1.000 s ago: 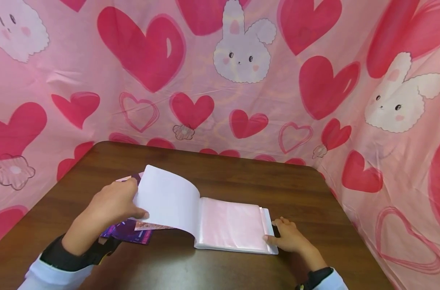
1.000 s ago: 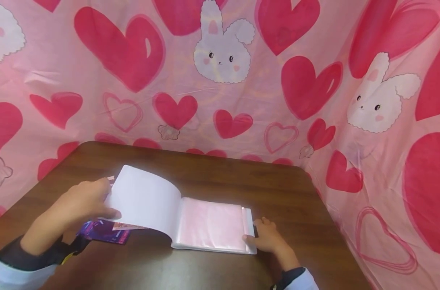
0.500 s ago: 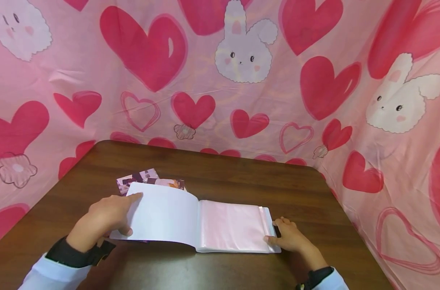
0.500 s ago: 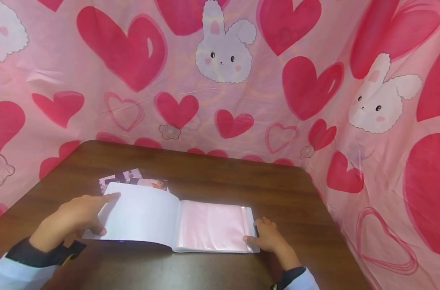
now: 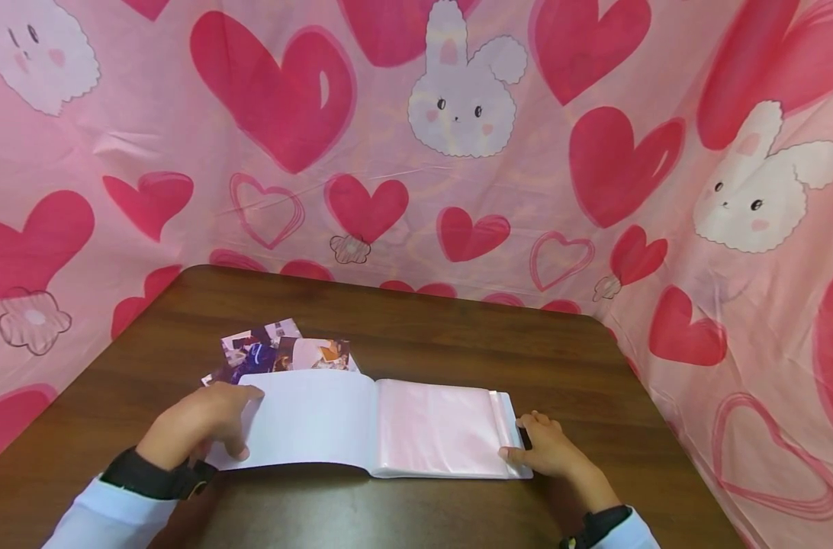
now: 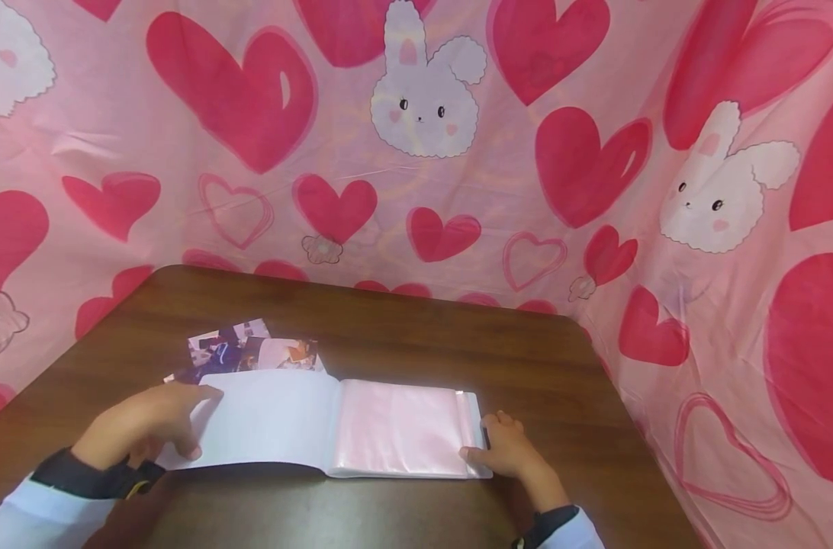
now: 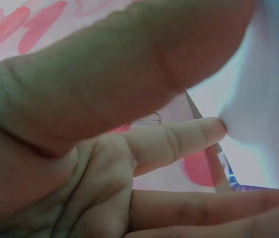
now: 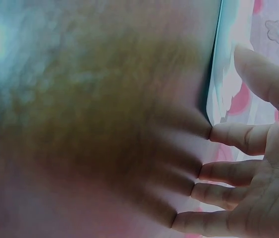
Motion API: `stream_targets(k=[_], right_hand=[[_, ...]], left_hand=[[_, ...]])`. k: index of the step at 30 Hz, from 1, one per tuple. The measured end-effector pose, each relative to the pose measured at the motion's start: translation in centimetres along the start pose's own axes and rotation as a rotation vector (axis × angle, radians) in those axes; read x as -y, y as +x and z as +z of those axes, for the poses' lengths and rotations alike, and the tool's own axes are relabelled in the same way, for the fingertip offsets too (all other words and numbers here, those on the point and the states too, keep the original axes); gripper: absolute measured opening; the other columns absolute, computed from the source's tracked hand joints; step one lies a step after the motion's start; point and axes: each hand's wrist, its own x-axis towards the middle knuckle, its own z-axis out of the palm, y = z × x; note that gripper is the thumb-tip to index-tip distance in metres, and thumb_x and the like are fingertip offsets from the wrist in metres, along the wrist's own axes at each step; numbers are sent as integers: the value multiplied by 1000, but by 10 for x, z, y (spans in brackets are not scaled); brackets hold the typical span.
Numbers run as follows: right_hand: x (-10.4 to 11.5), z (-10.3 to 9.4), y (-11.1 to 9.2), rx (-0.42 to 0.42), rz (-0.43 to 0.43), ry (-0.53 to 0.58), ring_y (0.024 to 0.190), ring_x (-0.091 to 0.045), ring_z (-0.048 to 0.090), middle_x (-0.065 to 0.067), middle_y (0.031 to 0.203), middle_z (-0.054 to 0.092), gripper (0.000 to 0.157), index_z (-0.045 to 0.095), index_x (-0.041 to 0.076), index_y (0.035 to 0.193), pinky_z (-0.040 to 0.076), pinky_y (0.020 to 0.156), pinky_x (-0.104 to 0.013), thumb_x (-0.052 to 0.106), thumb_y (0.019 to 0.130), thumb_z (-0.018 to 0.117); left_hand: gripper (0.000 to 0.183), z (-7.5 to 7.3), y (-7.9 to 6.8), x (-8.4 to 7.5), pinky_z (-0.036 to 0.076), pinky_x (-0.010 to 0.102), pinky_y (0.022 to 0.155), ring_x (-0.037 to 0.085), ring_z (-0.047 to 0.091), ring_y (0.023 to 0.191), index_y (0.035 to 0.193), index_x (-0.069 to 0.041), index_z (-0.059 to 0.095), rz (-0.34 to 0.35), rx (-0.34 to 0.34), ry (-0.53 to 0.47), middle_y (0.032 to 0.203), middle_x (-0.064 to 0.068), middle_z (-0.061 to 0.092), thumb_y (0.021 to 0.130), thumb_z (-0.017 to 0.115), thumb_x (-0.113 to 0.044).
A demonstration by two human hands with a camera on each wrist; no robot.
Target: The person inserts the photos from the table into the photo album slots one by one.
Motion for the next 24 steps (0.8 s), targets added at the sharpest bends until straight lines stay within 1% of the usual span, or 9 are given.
stream_targets(k=[2, 4, 9, 12, 14, 16, 19, 22, 24], right_hand=[[0, 0, 0, 1, -4, -3, 116, -57, 33, -34, 122, 45, 65, 54, -9, 115, 27, 91, -66, 40, 77, 73], [0, 0, 0, -3, -14, -12, 113, -53, 37, -32, 118, 48, 65, 54, -9, 114, 29, 90, -65, 40, 77, 74], [0, 2, -1, -24, -20, -49, 96, -40, 47, -16, 102, 53, 62, 57, -6, 109, 37, 84, -57, 42, 74, 75], [1, 3, -2, -36, -6, -61, 91, -38, 47, -14, 98, 52, 62, 57, -4, 107, 40, 79, -56, 44, 73, 76], [2, 3, -2, -38, -1, -64, 89, -37, 47, -12, 96, 51, 62, 58, -4, 106, 41, 78, -55, 44, 72, 76], [2, 2, -2, -41, 0, -69, 88, -37, 47, -13, 96, 51, 62, 58, -5, 106, 41, 77, -55, 44, 72, 76], [2, 2, -2, -36, 7, -69, 96, -44, 47, -21, 105, 53, 64, 57, -5, 108, 40, 82, -58, 45, 72, 76], [2, 2, -2, -31, 7, -63, 107, -54, 41, -32, 118, 48, 66, 57, -5, 111, 36, 86, -64, 46, 73, 75], [2, 2, -1, -29, 5, -56, 111, -57, 37, -36, 122, 44, 67, 57, -6, 112, 33, 87, -66, 46, 73, 75]], left_hand=[[88, 3, 2, 3, 50, 30, 46, 26, 54, 55, 132, 2, 43, -8, 11, -7, 107, 29, 51, 59, 87, -19], [87, 6, 4, 5, 50, 30, 46, 25, 54, 52, 132, 2, 43, -10, 21, -11, 106, 28, 51, 60, 87, -20], [85, 11, 10, 10, 50, 32, 45, 26, 55, 52, 130, 3, 45, -6, 36, -22, 103, 28, 51, 60, 87, -23], [84, 13, 14, 12, 50, 35, 45, 30, 55, 60, 128, 3, 47, 7, 30, -14, 108, 32, 50, 59, 87, -23], [82, 13, 16, 12, 52, 44, 53, 37, 56, 73, 126, 4, 50, 31, 14, 17, 112, 33, 50, 59, 87, -25], [79, 13, 18, 12, 50, 54, 64, 44, 53, 86, 123, 4, 52, 53, -3, 48, 114, 33, 50, 59, 87, -28], [75, 13, 20, 12, 42, 64, 76, 48, 49, 100, 118, 3, 56, 66, -24, 73, 112, 31, 54, 59, 86, -31], [71, 12, 21, 11, 44, 62, 73, 44, 52, 95, 114, 2, 57, 57, -30, 66, 108, 27, 56, 59, 86, -32], [68, 12, 22, 10, 48, 57, 67, 40, 54, 88, 111, 2, 58, 65, -37, 63, 103, 24, 58, 59, 86, -31]])
